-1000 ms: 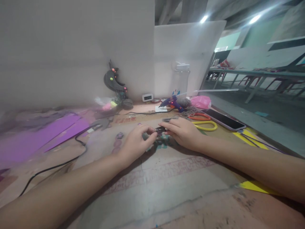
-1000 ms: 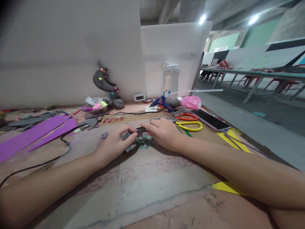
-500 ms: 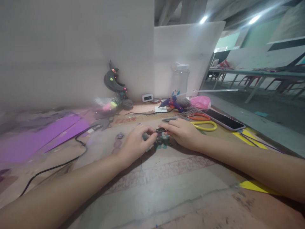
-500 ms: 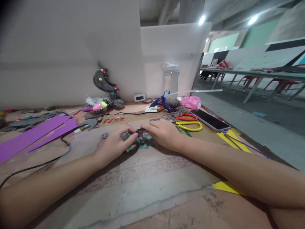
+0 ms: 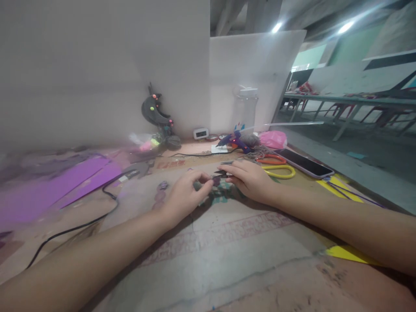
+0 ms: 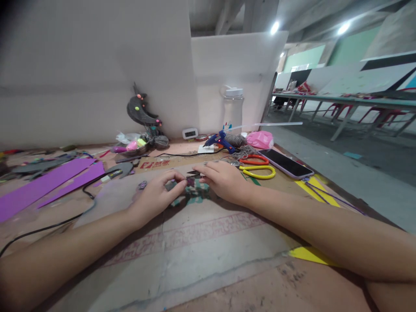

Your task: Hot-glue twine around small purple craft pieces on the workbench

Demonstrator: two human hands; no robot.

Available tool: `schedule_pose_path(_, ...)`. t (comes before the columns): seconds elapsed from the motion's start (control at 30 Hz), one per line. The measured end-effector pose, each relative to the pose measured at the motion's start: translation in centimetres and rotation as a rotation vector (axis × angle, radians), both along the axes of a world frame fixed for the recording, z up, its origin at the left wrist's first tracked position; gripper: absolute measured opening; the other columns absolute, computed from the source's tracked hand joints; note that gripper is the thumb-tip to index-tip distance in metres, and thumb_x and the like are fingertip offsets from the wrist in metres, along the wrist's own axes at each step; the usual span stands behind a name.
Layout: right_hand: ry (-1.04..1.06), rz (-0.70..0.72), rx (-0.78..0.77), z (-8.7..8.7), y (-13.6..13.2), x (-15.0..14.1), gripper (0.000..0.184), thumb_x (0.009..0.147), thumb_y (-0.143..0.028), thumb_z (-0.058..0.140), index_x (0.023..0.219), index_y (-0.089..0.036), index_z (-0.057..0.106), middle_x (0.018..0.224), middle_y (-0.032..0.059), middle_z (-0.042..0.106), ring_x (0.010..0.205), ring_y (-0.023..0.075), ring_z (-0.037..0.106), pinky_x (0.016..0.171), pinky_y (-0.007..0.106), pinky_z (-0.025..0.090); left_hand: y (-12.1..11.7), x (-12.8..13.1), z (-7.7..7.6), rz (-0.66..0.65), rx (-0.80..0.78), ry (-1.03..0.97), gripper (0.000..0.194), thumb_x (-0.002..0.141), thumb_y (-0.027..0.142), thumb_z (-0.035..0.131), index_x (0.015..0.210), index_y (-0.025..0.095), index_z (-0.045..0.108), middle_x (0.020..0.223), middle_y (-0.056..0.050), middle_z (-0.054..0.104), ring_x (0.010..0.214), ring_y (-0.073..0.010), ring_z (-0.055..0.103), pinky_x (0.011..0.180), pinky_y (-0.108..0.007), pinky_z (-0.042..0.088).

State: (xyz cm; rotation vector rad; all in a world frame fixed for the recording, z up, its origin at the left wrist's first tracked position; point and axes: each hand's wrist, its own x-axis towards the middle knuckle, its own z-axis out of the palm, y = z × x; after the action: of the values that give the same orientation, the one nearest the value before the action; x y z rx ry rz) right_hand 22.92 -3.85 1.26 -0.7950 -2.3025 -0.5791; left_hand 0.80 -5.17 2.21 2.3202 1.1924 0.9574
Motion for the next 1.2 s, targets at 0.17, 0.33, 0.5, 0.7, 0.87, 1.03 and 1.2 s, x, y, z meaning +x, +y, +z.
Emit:
schedule_pose_path(0.17, -0.049, 0.009, 0.014, -0.07, -0.07, 0.03, 0.029, 0.097, -0.026, 0.043, 0.115, -0.013, 0.061, 0.079, 0.0071, 0.063, 0.070, 0.0187, 0.053, 0.064, 0.029, 0.039, 0.09, -0.07, -0.18, 0.000, 0.030, 0.005, 0.013, 0.086, 0.028, 0.052, 0.084, 0.020, 0.061, 0.088, -0.001, 0.066, 0.088, -0.0191, 0.059, 0.081, -0.031, 0.043)
schedule_pose_path(0.33, -0.070, 0.010, -0.005, -0.20, 0.11, 0.09, 0.028, 0.096, -0.025, 0.045, 0.117, -0.014, 0.060, 0.079, 0.0068, 0.063, 0.070, 0.0177, 0.053, 0.064, 0.028, 0.037, 0.11, -0.03, -0.24, -0.029, 0.073, 0.018, 0.013, 0.087, 0.028, 0.052, 0.082, 0.020, 0.060, 0.086, -0.001, 0.066, 0.086, -0.0186, 0.059, 0.080, -0.031, 0.043)
schedule_pose_path(0.5, -0.091, 0.013, -0.023, -0.09, 0.11, 0.09, 0.028, 0.096, -0.024, 0.044, 0.117, -0.014, 0.059, 0.078, 0.0063, 0.063, 0.070, 0.0176, 0.053, 0.064, 0.028, 0.037, 0.04, -0.10, -0.13, -0.038, 0.091, 0.031, 0.013, 0.088, 0.028, 0.052, 0.082, 0.020, 0.060, 0.086, -0.001, 0.066, 0.085, -0.0187, 0.059, 0.080, -0.031, 0.043)
schedule_pose_path(0.7, -0.084, 0.005, -0.046, 0.03, -0.03, 0.02, 0.029, 0.097, -0.025, 0.040, 0.115, -0.013, 0.061, 0.079, 0.0068, 0.064, 0.071, 0.0181, 0.054, 0.065, 0.029, 0.038, 0.13, -0.25, -0.30, -0.054, 0.132, 0.045, 0.014, 0.089, 0.028, 0.051, 0.083, 0.020, 0.060, 0.087, -0.002, 0.066, 0.086, -0.0191, 0.059, 0.080, -0.031, 0.043)
schedule_pose_path(0.87, -0.080, -0.001, -0.055, 0.06, -0.05, -0.04, 0.029, 0.098, -0.025, 0.040, 0.115, -0.014, 0.061, 0.078, 0.0062, 0.063, 0.070, 0.0176, 0.054, 0.064, 0.028, 0.037, 0.19, -0.22, -0.31, -0.061, 0.135, 0.047, 0.013, 0.089, 0.028, 0.052, 0.083, 0.019, 0.060, 0.087, -0.002, 0.065, 0.086, -0.0186, 0.058, 0.079, -0.031, 0.042)
schedule_pose_path(1.03, -0.087, 0.000, -0.033, 0.07, 0.04, 0.02, 0.029, 0.098, -0.025, 0.038, 0.114, -0.014, 0.061, 0.077, 0.0055, 0.062, 0.069, 0.0171, 0.053, 0.063, 0.028, 0.036, 0.17, -0.26, -0.24, -0.063, 0.130, 0.057, 0.015, 0.089, 0.028, 0.051, 0.081, 0.019, 0.060, 0.085, -0.001, 0.065, 0.085, -0.0186, 0.057, 0.078, -0.031, 0.042)
schedule_pose_path(1.2, -0.106, 0.000, -0.031, -0.28, 0.35, 0.34, 0.028, 0.097, -0.024, 0.042, 0.118, -0.017, 0.059, 0.078, 0.0051, 0.062, 0.069, 0.0170, 0.053, 0.063, 0.028, 0.035, 0.16, -0.24, -0.21, -0.067, 0.130, 0.055, 0.016, 0.090, 0.029, 0.050, 0.081, 0.020, 0.060, 0.086, -0.001, 0.065, 0.085, -0.0187, 0.058, 0.078, -0.031, 0.042)
